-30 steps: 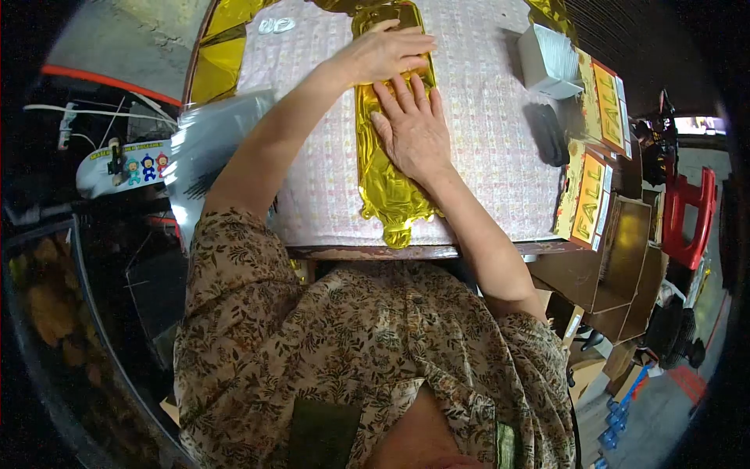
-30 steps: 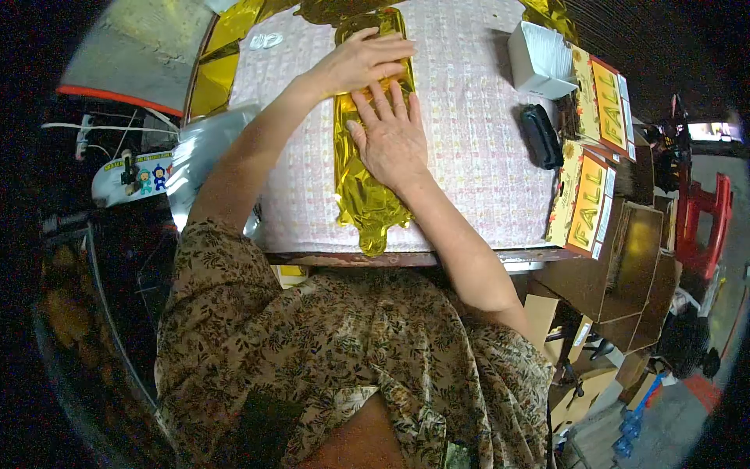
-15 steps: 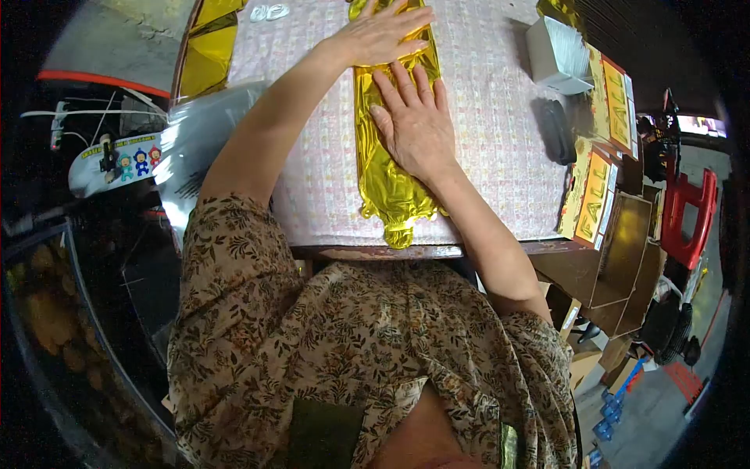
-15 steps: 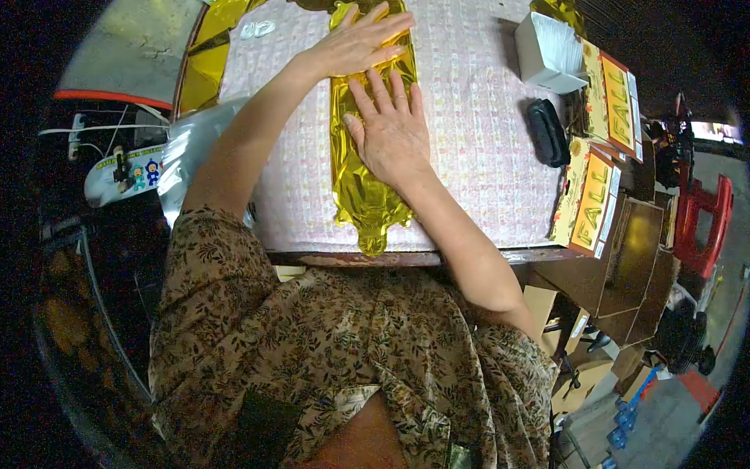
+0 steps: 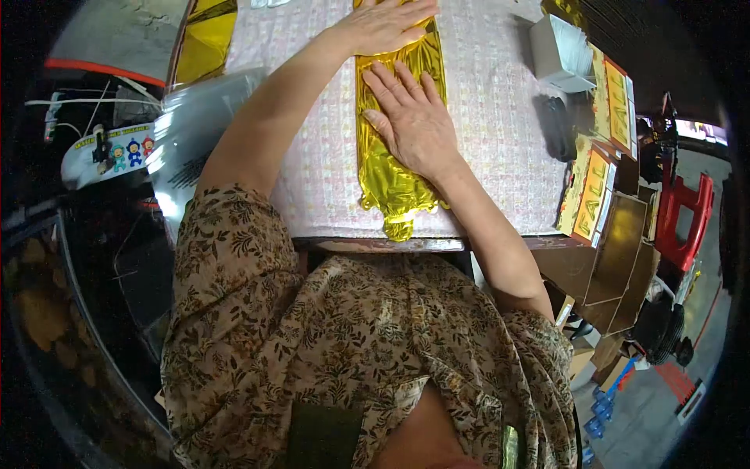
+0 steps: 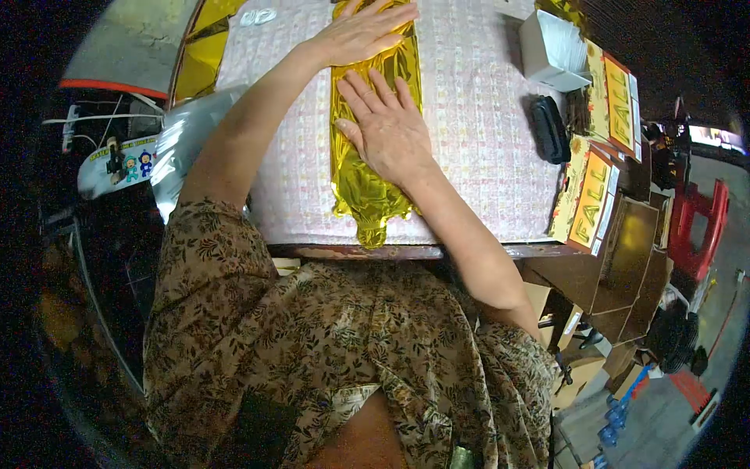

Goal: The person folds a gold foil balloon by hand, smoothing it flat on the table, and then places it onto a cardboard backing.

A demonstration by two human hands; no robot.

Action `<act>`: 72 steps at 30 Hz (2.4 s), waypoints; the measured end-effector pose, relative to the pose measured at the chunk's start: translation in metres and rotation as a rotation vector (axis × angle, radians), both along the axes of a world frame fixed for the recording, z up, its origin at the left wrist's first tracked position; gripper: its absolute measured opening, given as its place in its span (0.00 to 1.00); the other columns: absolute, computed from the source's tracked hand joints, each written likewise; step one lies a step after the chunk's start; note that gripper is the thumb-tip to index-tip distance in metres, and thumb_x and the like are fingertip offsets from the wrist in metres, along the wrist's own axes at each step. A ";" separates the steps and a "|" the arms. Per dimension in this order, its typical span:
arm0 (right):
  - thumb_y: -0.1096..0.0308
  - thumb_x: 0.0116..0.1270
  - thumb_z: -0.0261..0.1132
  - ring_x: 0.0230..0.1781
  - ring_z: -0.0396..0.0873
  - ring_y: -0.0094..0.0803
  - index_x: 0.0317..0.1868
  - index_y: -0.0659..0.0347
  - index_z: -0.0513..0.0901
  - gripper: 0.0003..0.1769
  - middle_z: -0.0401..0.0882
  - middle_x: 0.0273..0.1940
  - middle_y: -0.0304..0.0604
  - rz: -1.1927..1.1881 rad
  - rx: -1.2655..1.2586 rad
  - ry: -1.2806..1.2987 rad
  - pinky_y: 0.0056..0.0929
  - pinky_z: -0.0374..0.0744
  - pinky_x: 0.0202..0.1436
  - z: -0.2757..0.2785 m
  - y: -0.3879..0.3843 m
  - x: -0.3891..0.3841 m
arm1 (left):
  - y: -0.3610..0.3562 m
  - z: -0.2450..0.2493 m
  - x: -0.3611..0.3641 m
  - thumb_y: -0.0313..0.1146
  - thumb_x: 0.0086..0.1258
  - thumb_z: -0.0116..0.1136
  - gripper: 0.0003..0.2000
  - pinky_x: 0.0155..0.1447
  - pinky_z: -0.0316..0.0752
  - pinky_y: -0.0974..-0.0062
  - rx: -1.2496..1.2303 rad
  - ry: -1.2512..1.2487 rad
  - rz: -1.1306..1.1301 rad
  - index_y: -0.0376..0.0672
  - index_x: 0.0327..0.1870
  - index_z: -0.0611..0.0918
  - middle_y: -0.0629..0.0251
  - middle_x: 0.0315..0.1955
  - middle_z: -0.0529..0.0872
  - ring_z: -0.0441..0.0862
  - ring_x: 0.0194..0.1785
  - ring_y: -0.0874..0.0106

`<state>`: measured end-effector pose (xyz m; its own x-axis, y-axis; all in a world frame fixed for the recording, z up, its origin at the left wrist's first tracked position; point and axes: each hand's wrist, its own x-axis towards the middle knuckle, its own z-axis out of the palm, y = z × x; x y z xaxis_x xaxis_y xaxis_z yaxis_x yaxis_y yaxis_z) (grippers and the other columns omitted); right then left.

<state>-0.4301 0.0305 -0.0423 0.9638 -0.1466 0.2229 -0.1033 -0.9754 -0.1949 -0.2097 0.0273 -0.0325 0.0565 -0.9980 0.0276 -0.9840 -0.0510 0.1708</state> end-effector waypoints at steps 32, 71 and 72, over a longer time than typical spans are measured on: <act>0.69 0.67 0.67 0.62 0.74 0.39 0.60 0.36 0.86 0.22 0.80 0.59 0.32 0.272 -0.164 -0.113 0.44 0.67 0.68 0.016 -0.112 -0.024 | 0.004 -0.003 -0.002 0.48 0.81 0.40 0.30 0.81 0.42 0.40 -0.026 -0.066 0.024 0.48 0.81 0.60 0.62 0.81 0.58 0.51 0.84 0.54; 0.68 0.64 0.71 0.60 0.76 0.35 0.55 0.45 0.88 0.18 0.88 0.48 0.34 0.182 0.312 -0.175 0.45 0.60 0.70 0.009 -0.115 -0.023 | 0.124 -0.027 -0.042 0.23 0.71 0.62 0.23 0.70 0.76 0.66 -0.141 1.241 0.120 0.44 0.67 0.80 0.57 0.53 0.88 0.83 0.61 0.67; 0.67 0.64 0.71 0.58 0.76 0.35 0.52 0.46 0.89 0.15 0.89 0.46 0.33 0.138 0.352 -0.200 0.44 0.61 0.69 0.008 -0.112 -0.021 | 0.123 -0.033 -0.041 0.30 0.73 0.62 0.20 0.66 0.77 0.69 -0.181 1.255 0.202 0.42 0.66 0.80 0.59 0.50 0.88 0.83 0.56 0.69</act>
